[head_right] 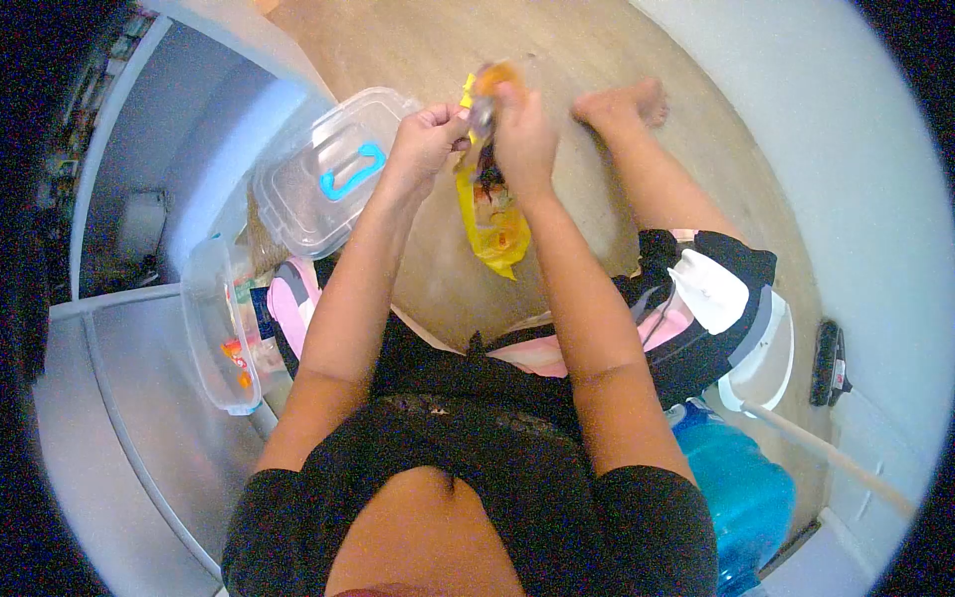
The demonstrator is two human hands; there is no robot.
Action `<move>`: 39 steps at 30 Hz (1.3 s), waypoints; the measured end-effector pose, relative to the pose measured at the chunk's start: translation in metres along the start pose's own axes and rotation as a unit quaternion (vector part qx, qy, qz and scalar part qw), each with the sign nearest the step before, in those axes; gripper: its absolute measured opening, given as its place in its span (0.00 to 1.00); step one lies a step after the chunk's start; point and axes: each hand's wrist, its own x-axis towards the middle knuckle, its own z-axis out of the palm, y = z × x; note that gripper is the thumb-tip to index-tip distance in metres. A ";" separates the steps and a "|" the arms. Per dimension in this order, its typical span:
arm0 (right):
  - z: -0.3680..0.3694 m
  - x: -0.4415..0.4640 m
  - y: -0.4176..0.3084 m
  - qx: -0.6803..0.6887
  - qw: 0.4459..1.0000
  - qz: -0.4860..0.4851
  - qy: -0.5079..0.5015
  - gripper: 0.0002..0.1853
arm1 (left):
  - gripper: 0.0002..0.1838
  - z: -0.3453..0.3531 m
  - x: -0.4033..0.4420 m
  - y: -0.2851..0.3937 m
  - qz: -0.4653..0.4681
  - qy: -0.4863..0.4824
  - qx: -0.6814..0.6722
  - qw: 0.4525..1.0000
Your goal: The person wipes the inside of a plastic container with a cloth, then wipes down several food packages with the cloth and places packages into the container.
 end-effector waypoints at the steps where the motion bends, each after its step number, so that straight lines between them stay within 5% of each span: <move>1: -0.006 0.006 0.009 0.048 0.996 0.077 0.026 0.14 | 0.07 0.002 0.000 -0.001 0.003 0.001 0.027 1.000; 2: -0.018 0.013 0.021 0.047 0.995 0.079 0.026 0.14 | 0.07 0.001 0.000 -0.002 0.001 0.000 0.027 1.000; 4: -0.044 0.028 0.023 0.443 0.845 0.291 0.071 0.11 | 0.07 -0.005 -0.003 0.004 -0.003 0.014 -0.020 1.000; 7: -0.057 0.025 0.005 0.496 0.844 0.205 0.016 0.10 | 0.07 -0.008 -0.001 0.006 -0.017 0.012 -0.032 0.999; 8: -0.052 0.016 -0.005 0.442 0.880 0.171 -0.023 0.09 | 0.07 -0.008 0.001 0.005 -0.017 0.003 -0.033 0.999; 9: -0.038 0.007 -0.004 0.252 0.967 0.040 0.001 0.10 | 0.07 -0.006 0.000 0.005 -0.017 0.001 -0.032 0.999; 10: -0.022 -0.003 -0.002 0.046 0.994 -0.094 0.026 0.10 | 0.07 -0.003 0.000 0.007 -0.019 0.002 -0.067 0.998; 12: -0.007 -0.032 -0.023 -0.096 0.965 -0.243 0.021 0.09 | 0.07 -0.002 0.000 0.008 -0.022 0.006 -0.101 0.995; 15: -0.007 -0.062 0.009 -0.080 0.975 -0.200 -0.062 0.09 | 0.06 -0.011 0.006 0.011 -0.042 0.020 -0.089 0.995; 20: -0.001 -0.045 0.085 -0.118 0.977 0.028 0.173 0.09 | 0.06 -0.036 0.019 0.002 -0.040 0.037 -0.022 0.998; 21: -0.006 -0.037 0.087 0.098 0.974 0.146 0.145 0.09 | 0.06 -0.040 0.020 0.000 -0.044 0.038 -0.023 0.998; 22: -0.012 -0.033 0.080 0.308 0.909 0.258 0.110 0.10 | 0.06 -0.043 0.020 -0.003 -0.056 0.031 -0.013 0.998; 23: -0.015 -0.029 0.072 0.411 0.867 0.272 0.071 0.12 | 0.06 -0.044 0.022 -0.005 -0.064 0.024 -0.003 0.998; 24: -0.012 -0.026 0.069 0.410 0.867 0.273 0.072 0.12 | 0.06 -0.041 0.023 -0.005 -0.065 0.024 -0.004 0.998; 26: -0.004 -0.024 0.062 0.195 0.979 0.054 -0.027 0.14 | 0.06 -0.038 0.021 -0.009 -0.040 0.061 -0.034 0.997; 27: -0.001 -0.027 0.049 0.144 0.987 -0.013 -0.065 0.15 | 0.06 -0.039 0.023 -0.013 -0.042 0.063 -0.035 0.997; 29: -0.002 -0.032 0.027 -0.028 0.981 -0.147 -0.121 0.22 | 0.06 -0.041 0.032 -0.022 0.165 0.137 0.114 0.970; 32: 0.000 -0.041 0.020 -0.084 0.980 -0.120 -0.137 0.23 | 0.11 -0.040 0.027 -0.013 0.117 -0.005 -0.021 0.993; 36: -0.001 -0.036 0.022 -0.051 0.988 -0.077 -0.123 0.21 | 0.15 -0.034 0.040 -0.046 0.170 -0.004 0.051 0.984; 39: -0.013 -0.024 0.003 0.080 0.995 0.042 -0.035 0.20 | 0.17 -0.029 0.038 -0.047 0.174 0.026 0.052 0.983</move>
